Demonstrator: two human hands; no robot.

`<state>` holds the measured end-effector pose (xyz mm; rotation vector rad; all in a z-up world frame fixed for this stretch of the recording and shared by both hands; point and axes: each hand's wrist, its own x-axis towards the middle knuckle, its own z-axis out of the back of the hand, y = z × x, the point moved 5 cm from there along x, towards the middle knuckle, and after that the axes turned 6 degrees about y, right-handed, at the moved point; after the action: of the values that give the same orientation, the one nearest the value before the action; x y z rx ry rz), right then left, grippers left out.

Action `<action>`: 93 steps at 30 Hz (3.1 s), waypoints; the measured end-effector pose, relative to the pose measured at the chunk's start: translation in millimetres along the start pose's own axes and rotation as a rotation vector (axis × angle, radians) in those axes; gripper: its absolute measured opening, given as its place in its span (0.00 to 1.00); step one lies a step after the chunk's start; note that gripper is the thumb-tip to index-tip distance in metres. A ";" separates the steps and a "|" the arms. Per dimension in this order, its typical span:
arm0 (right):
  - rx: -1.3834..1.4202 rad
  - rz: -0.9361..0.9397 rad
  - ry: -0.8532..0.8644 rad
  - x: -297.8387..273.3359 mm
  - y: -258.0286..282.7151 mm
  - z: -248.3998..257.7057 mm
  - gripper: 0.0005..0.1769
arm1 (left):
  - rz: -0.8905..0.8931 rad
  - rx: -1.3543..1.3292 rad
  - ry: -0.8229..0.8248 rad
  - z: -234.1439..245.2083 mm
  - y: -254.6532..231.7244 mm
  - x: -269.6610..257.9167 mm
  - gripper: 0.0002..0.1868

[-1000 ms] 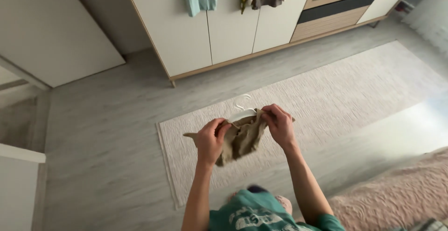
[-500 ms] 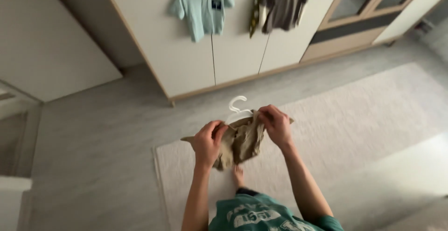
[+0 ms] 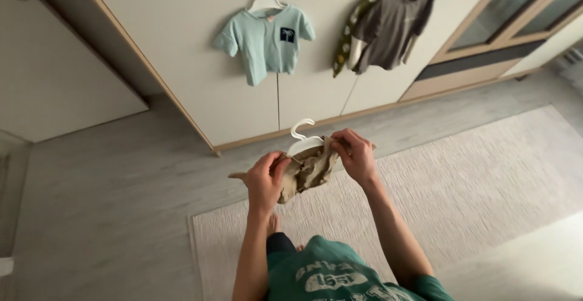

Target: Folding various baby clothes on a bed and hanging a romper on a hanger.

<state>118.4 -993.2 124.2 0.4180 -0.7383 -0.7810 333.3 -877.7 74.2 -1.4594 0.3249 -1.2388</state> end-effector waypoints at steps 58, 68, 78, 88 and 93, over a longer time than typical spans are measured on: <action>0.091 -0.103 -0.170 419.5 -141.3 -127.3 0.09 | -0.036 -0.012 -0.010 -41.3 221.1 425.6 0.11; 0.096 -0.159 -0.194 416.1 -162.3 -119.3 0.09 | -0.082 0.076 0.040 -60.8 215.3 436.5 0.12; 0.134 -0.210 -0.138 413.1 -199.8 -111.2 0.07 | -0.027 0.122 0.059 -42.8 238.5 429.1 0.10; 0.110 -0.230 0.075 402.9 -216.6 -99.7 0.14 | 0.144 0.042 0.213 -25.4 270.5 421.6 0.19; 0.153 -0.328 0.213 385.2 -269.1 -95.7 0.13 | 0.170 -0.010 0.368 -15.0 312.9 412.6 0.18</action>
<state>245.2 -1452.5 70.0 0.7619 -0.5372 -0.9722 621.6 -1303.6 11.8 -1.1798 0.6890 -1.3639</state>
